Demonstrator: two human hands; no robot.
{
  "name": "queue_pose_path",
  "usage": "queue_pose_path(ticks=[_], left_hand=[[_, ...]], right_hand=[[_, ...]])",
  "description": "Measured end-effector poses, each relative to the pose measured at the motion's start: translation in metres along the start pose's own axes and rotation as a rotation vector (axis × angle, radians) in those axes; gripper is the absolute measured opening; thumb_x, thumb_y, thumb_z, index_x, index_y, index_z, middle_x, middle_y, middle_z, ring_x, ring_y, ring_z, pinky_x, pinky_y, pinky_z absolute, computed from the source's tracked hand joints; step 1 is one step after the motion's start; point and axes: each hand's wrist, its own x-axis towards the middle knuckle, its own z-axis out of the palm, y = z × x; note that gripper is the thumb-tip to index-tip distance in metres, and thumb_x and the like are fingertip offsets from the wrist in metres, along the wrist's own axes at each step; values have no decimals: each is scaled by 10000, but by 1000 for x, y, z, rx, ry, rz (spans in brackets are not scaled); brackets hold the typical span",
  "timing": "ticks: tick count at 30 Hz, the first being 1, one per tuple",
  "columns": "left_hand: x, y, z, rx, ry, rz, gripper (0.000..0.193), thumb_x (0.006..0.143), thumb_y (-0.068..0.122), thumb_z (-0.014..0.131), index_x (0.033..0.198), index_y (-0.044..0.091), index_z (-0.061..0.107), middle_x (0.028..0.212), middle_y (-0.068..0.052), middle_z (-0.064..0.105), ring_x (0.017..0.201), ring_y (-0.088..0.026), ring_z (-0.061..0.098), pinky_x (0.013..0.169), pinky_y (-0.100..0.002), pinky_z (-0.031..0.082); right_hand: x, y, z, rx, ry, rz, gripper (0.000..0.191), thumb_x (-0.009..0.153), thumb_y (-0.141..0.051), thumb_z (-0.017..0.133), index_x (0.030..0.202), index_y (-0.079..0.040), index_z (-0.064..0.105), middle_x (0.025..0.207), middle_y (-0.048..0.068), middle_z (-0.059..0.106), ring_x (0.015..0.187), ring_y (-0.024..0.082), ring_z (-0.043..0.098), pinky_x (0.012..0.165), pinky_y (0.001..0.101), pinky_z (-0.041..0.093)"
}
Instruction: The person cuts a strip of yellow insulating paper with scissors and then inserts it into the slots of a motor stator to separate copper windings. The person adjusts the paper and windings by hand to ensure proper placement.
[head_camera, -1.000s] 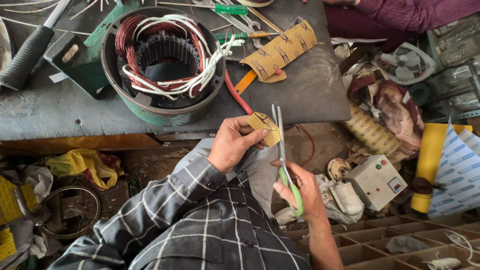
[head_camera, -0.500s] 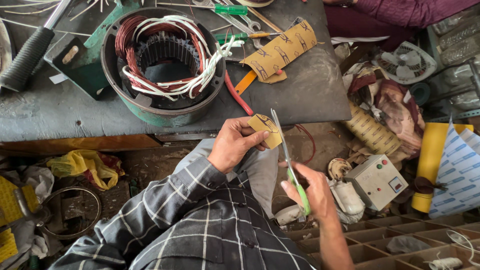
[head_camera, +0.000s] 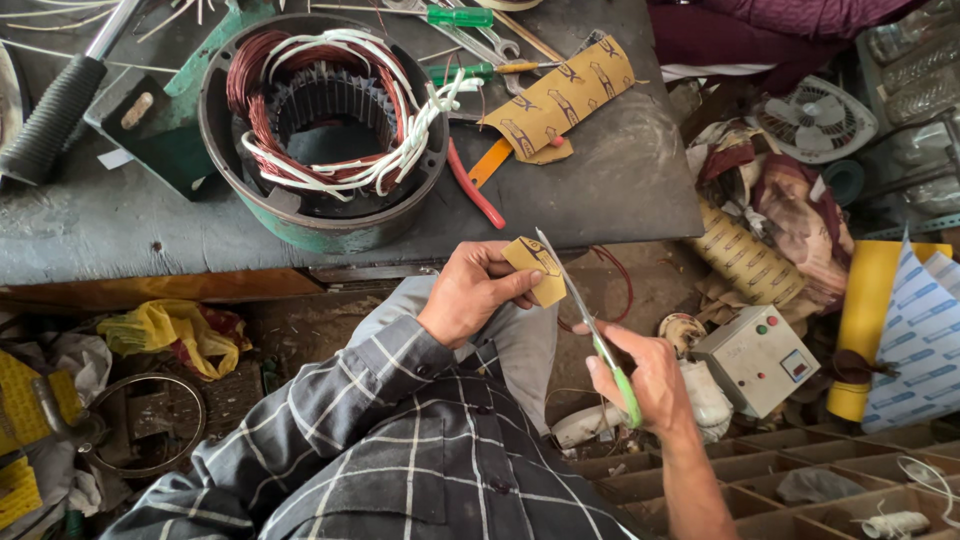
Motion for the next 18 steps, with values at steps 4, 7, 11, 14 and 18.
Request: queue_pose_path(ticks=[4, 7, 11, 14, 18], left_hand=[[1, -3, 1, -4, -11, -2, 180, 951, 72, 732, 1080, -53, 737, 916, -107, 777, 771, -110, 711, 689, -254, 583], [2, -5, 2, -28, -27, -5, 185, 953, 76, 731, 1085, -54, 736, 925, -108, 779, 776, -113, 715, 692, -255, 584], [3, -5, 3, -29, -41, -25, 194, 948, 76, 732, 1095, -51, 737, 924, -107, 778, 776, -117, 717, 693, -257, 587], [2, -5, 4, -28, -68, -46, 198, 943, 74, 738, 1095, -54, 735, 924, -110, 778, 772, -124, 719, 691, -262, 589], [1, -6, 6, -40, -94, -25, 206, 951, 76, 744, 1104, -62, 733, 934, -110, 771, 781, -124, 711, 702, -270, 591]], right_hand=[[-3, -1, 1, 5, 18, -6, 383, 805, -86, 685, 1185, -63, 729, 565, 21, 522, 473, 97, 499, 465, 300, 438], [-5, -1, 3, 16, 30, 34, 384, 810, -90, 682, 1191, -69, 731, 548, 12, 516, 463, 92, 491, 460, 300, 434], [-6, 0, 5, 7, 22, 73, 388, 805, -108, 705, 1190, -81, 741, 533, 15, 501, 465, 93, 476, 455, 303, 421], [-5, 4, 4, -3, -2, 48, 425, 782, -129, 751, 1204, -82, 738, 549, 24, 503, 491, 96, 475, 475, 298, 427], [-3, 14, 3, 169, -97, 31, 485, 786, -145, 782, 1245, -38, 669, 685, -13, 614, 608, 67, 572, 562, 262, 487]])
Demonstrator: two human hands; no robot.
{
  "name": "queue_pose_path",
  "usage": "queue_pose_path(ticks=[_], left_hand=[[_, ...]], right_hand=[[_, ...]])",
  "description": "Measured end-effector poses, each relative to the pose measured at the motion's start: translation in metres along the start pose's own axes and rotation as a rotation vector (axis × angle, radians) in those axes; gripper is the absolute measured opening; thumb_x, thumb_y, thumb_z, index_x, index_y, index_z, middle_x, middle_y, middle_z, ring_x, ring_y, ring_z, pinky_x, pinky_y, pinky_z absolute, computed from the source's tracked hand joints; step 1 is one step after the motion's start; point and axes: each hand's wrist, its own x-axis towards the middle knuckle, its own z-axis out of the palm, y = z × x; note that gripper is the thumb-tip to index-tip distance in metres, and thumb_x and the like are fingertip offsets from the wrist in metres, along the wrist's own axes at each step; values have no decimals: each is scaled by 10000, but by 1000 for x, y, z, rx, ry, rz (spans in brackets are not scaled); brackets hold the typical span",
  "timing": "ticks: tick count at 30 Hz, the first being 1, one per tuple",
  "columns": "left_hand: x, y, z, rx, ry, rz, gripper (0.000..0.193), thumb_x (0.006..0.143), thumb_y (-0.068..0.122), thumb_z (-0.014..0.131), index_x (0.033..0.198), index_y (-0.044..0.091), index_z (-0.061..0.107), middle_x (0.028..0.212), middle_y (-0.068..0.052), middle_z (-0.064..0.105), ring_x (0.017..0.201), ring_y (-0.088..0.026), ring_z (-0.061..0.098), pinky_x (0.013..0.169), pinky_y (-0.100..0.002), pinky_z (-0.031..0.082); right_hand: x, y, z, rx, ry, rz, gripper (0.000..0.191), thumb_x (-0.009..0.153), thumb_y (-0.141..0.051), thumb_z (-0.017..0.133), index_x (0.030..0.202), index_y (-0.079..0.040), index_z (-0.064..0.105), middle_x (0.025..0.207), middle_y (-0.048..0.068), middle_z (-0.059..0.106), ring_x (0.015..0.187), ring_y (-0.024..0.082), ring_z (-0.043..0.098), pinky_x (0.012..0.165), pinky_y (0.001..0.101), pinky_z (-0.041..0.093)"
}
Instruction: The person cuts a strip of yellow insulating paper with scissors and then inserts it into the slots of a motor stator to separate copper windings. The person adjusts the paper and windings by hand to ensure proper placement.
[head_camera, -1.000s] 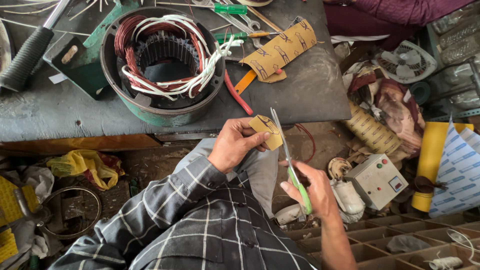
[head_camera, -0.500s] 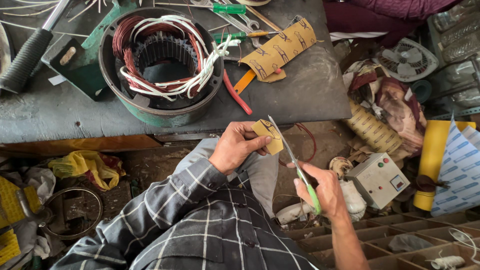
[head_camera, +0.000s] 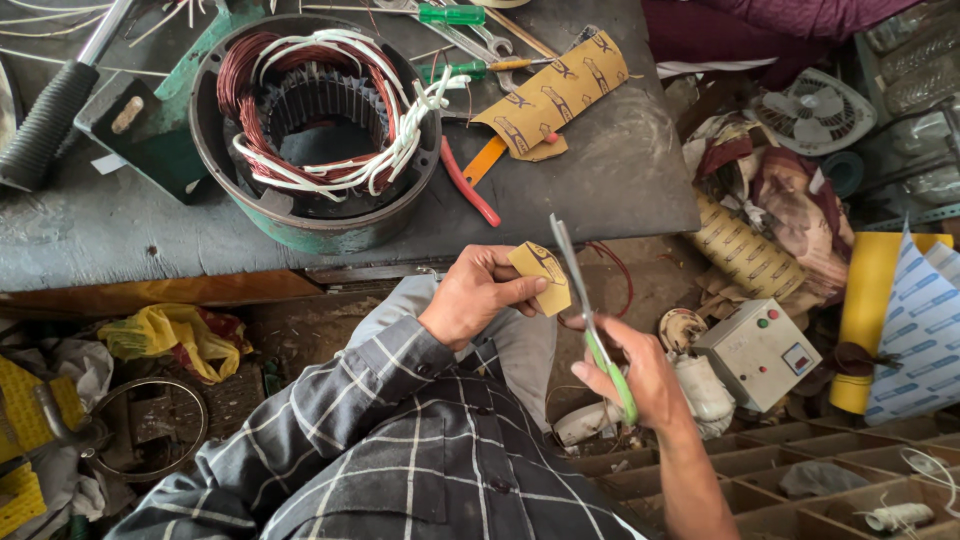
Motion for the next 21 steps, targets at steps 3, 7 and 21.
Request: queue_pose_path(ticks=[3, 7, 21], left_hand=[[-1, 1, 0, 12, 17, -31, 215, 931, 80, 740, 1099, -54, 730, 939, -107, 780, 755, -132, 717, 680, -276, 593], [-3, 2, -1, 16, -4, -37, 213, 949, 85, 733, 1109, -55, 728, 940, -105, 776, 773, -130, 717, 700, -272, 596], [-2, -3, -10, 45, -11, -41, 276, 972, 108, 693, 1207, -37, 683, 984, -92, 772, 805, -124, 716, 700, -268, 589]], right_hand=[[1, 6, 1, 194, 14, 25, 504, 815, -147, 769, 1283, -10, 643, 760, -13, 600, 656, 78, 549, 581, 256, 460], [2, 9, -1, 102, 9, -3, 495, 804, -157, 789, 1254, -1, 650, 756, -16, 610, 655, 71, 550, 586, 240, 464], [0, 10, 8, 169, -95, 75, 582, 772, -219, 849, 1289, -43, 649, 726, -25, 601, 626, 75, 552, 553, 258, 467]])
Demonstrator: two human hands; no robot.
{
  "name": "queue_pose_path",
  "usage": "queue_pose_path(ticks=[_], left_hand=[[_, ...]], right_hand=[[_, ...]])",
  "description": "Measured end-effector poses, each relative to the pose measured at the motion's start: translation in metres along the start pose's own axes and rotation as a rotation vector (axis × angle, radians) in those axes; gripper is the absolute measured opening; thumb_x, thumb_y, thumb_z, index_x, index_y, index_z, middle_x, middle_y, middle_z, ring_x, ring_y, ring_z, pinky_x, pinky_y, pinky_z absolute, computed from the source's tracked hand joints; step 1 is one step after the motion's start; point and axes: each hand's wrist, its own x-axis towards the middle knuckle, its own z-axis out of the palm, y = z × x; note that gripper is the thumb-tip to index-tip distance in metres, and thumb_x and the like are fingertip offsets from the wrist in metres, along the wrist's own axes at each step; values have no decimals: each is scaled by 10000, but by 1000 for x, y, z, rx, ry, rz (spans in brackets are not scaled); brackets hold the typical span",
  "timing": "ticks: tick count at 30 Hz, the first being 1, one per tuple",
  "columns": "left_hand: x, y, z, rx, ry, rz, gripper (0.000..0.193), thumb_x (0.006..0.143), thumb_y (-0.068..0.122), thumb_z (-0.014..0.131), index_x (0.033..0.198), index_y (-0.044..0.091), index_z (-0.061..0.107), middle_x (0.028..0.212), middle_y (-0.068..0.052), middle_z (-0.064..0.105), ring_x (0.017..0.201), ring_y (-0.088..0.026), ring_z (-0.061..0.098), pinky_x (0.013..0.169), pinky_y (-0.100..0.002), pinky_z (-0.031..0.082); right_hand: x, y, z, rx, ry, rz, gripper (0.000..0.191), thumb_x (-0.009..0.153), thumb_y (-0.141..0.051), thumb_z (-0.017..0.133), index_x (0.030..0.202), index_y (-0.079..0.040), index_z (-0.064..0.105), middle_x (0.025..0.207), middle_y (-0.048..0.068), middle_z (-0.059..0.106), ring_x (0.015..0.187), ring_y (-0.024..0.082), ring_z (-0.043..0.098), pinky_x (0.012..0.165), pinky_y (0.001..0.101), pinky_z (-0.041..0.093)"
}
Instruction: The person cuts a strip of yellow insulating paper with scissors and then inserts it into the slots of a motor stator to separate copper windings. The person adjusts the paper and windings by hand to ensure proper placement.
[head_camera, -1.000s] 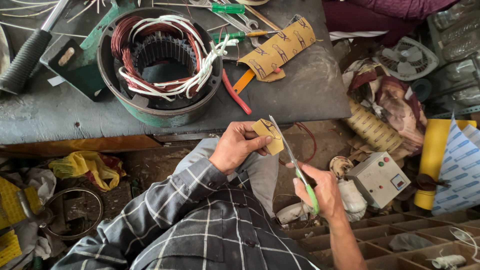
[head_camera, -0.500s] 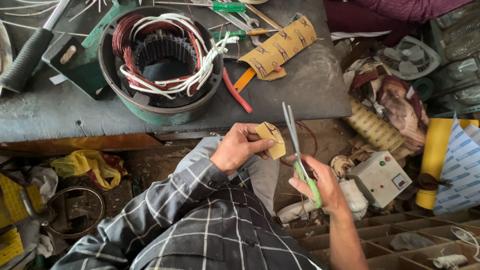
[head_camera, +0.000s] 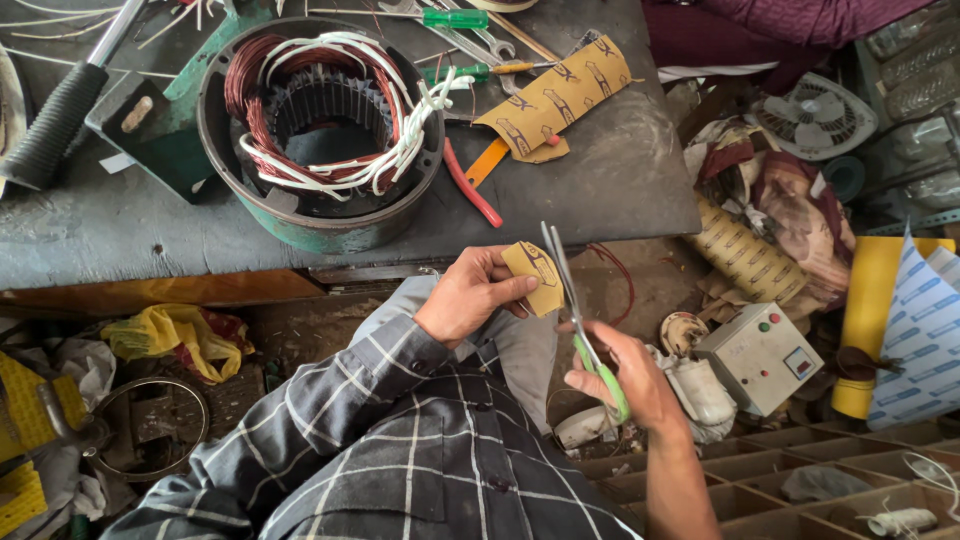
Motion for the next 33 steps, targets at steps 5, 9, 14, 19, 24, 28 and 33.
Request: queue_pose_path(ticks=[5, 9, 14, 19, 24, 28, 33], left_hand=[[-2, -2, 1, 72, 2, -21, 253, 971, 116, 687, 1171, -39, 697, 989, -90, 776, 828, -120, 722, 726, -270, 584], [-2, -3, 0, 117, 18, -31, 244, 955, 102, 687, 1150, -45, 700, 992, -89, 783, 842, -123, 735, 750, -270, 593], [-4, 1, -3, 115, -3, 5, 241, 967, 94, 666, 1155, -53, 704, 986, -96, 782, 842, -120, 725, 755, -270, 584], [-7, 4, -4, 137, 7, 5, 228, 974, 82, 659, 1137, -67, 713, 979, -108, 784, 839, -125, 723, 761, -272, 581], [-7, 4, -4, 98, -11, 11, 238, 972, 87, 656, 1151, -62, 710, 994, -103, 783, 854, -122, 728, 776, -272, 586], [-7, 2, -6, 103, 10, -12, 237, 964, 87, 670, 1140, -65, 716, 990, -106, 784, 848, -127, 729, 771, -275, 586], [-6, 0, -8, 74, -10, -9, 241, 964, 97, 681, 1134, -70, 718, 984, -107, 782, 849, -133, 733, 775, -276, 589]], right_hand=[[-1, -3, -1, -122, -15, -33, 590, 746, -226, 872, 1274, -78, 656, 688, -24, 598, 603, 78, 548, 554, 265, 478], [0, -8, 0, -139, -9, -75, 579, 748, -224, 875, 1266, -69, 668, 682, -17, 585, 607, 82, 532, 556, 270, 471], [0, -17, 4, -167, 20, -17, 601, 722, -219, 879, 1265, -66, 672, 667, -3, 596, 589, 95, 539, 543, 286, 484], [1, -23, 7, -250, 80, -34, 597, 699, -221, 875, 1242, -60, 684, 644, 11, 645, 561, 118, 598, 548, 304, 512], [3, -21, 13, -267, 151, -71, 470, 748, -168, 798, 1196, -56, 712, 607, 9, 628, 524, 115, 581, 530, 305, 498], [1, -18, 19, -264, 218, -157, 390, 791, -132, 746, 1172, -53, 724, 590, 26, 514, 525, 114, 499, 510, 305, 453], [1, -19, 23, -261, 267, -204, 364, 812, -110, 712, 1169, -41, 720, 596, 14, 499, 514, 96, 473, 490, 288, 429]])
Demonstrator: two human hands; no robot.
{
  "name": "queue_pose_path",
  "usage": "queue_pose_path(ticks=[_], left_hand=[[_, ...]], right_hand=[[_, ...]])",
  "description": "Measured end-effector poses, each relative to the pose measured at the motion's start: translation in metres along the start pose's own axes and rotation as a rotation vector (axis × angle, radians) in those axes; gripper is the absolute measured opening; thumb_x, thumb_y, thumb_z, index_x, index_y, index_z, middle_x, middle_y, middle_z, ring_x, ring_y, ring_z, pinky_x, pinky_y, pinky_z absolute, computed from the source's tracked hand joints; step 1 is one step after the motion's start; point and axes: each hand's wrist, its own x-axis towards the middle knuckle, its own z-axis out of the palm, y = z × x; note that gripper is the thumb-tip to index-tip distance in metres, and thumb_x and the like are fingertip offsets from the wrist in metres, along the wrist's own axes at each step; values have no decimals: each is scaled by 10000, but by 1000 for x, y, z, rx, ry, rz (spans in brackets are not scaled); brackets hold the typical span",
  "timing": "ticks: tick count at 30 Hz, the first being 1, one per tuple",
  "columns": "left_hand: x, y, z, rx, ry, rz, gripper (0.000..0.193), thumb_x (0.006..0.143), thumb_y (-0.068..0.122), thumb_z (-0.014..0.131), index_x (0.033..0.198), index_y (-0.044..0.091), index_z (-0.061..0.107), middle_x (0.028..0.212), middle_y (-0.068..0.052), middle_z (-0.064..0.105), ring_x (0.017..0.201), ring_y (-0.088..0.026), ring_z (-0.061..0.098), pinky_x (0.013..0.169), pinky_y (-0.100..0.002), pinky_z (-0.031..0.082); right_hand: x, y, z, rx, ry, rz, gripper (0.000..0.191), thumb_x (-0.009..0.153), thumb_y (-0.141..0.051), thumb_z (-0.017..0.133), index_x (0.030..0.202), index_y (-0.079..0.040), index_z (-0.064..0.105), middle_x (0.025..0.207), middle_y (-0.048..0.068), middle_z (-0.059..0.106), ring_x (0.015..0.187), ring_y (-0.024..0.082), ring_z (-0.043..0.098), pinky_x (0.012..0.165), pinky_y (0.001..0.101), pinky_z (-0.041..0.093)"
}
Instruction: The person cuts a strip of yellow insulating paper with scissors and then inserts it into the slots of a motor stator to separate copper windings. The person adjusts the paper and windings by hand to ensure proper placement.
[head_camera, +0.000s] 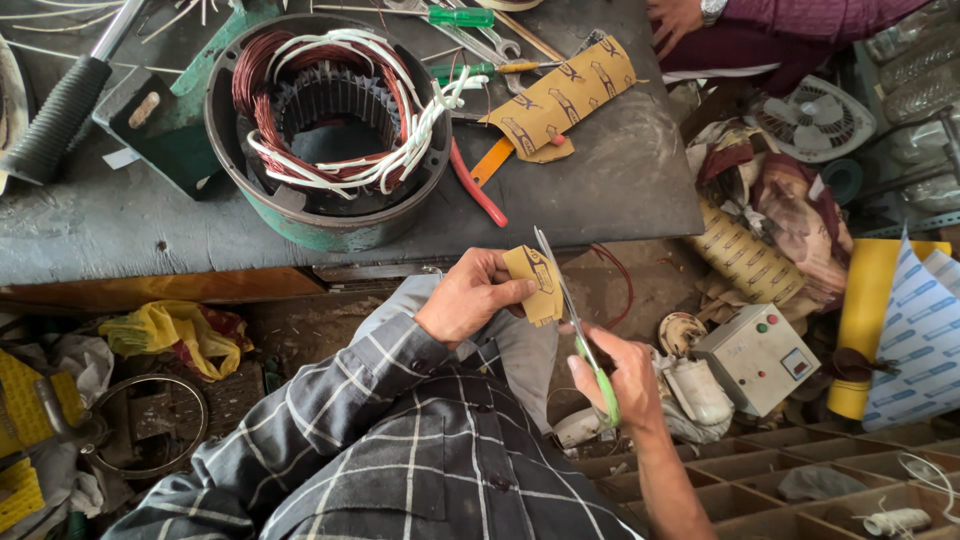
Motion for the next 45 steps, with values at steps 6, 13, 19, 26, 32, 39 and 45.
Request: queue_pose_path(ticks=[6, 13, 19, 26, 32, 39, 45], left_hand=[[0, -3, 0, -15, -4, -21, 235, 961, 94, 689, 1111, -83, 726, 971, -116, 788, 847, -149, 745, 782, -285, 598], [0, -3, -2, -31, 14, 9, 232, 970, 115, 688, 1140, -40, 721, 988, -78, 775, 852, -120, 720, 761, -272, 583], [-5, -2, -2, 0, 53, -2, 234, 978, 143, 681, 1146, -16, 720, 967, -64, 775, 802, -105, 698, 712, -259, 560], [-11, 6, -1, -46, 69, 1, 240, 983, 160, 687, 1144, -17, 706, 981, -78, 775, 824, -123, 719, 706, -263, 569], [-9, 10, -3, -74, 120, 30, 235, 994, 134, 663, 1170, -18, 689, 990, -93, 782, 830, -131, 732, 699, -262, 576], [-6, 14, -8, -71, 143, 82, 275, 1037, 124, 613, 1264, -31, 623, 971, -108, 763, 807, -144, 723, 687, -260, 581], [-7, 21, -8, -53, 233, 53, 360, 1033, 136, 553, 1369, 9, 532, 967, -119, 743, 738, -182, 745, 616, -259, 574]], right_hand=[[-4, 6, -9, -11, -19, 61, 354, 841, -101, 687, 1187, -35, 723, 583, 21, 490, 510, 93, 456, 480, 279, 415], [0, 38, -15, -78, 57, 132, 534, 811, -285, 811, 1270, -50, 672, 666, 17, 607, 543, 119, 568, 495, 279, 476], [32, 37, -34, -403, 196, 210, 984, 768, -509, 860, 1532, -40, 454, 833, 165, 738, 735, 250, 722, 719, 406, 553], [97, 13, -66, -702, 166, 274, 772, 740, -309, 841, 1437, -169, 543, 945, 153, 758, 875, 393, 705, 767, 497, 531], [121, -11, -56, -638, 306, -36, 387, 865, -151, 752, 1248, -114, 711, 1080, 173, 738, 951, 375, 699, 821, 459, 538], [105, -39, -2, 212, -82, 41, 330, 897, -75, 718, 1226, -58, 725, 886, 40, 777, 784, 75, 679, 724, 259, 548], [117, -28, 0, 389, -39, 16, 252, 868, -26, 746, 1119, -27, 773, 883, 32, 763, 786, 56, 661, 740, 241, 532]])
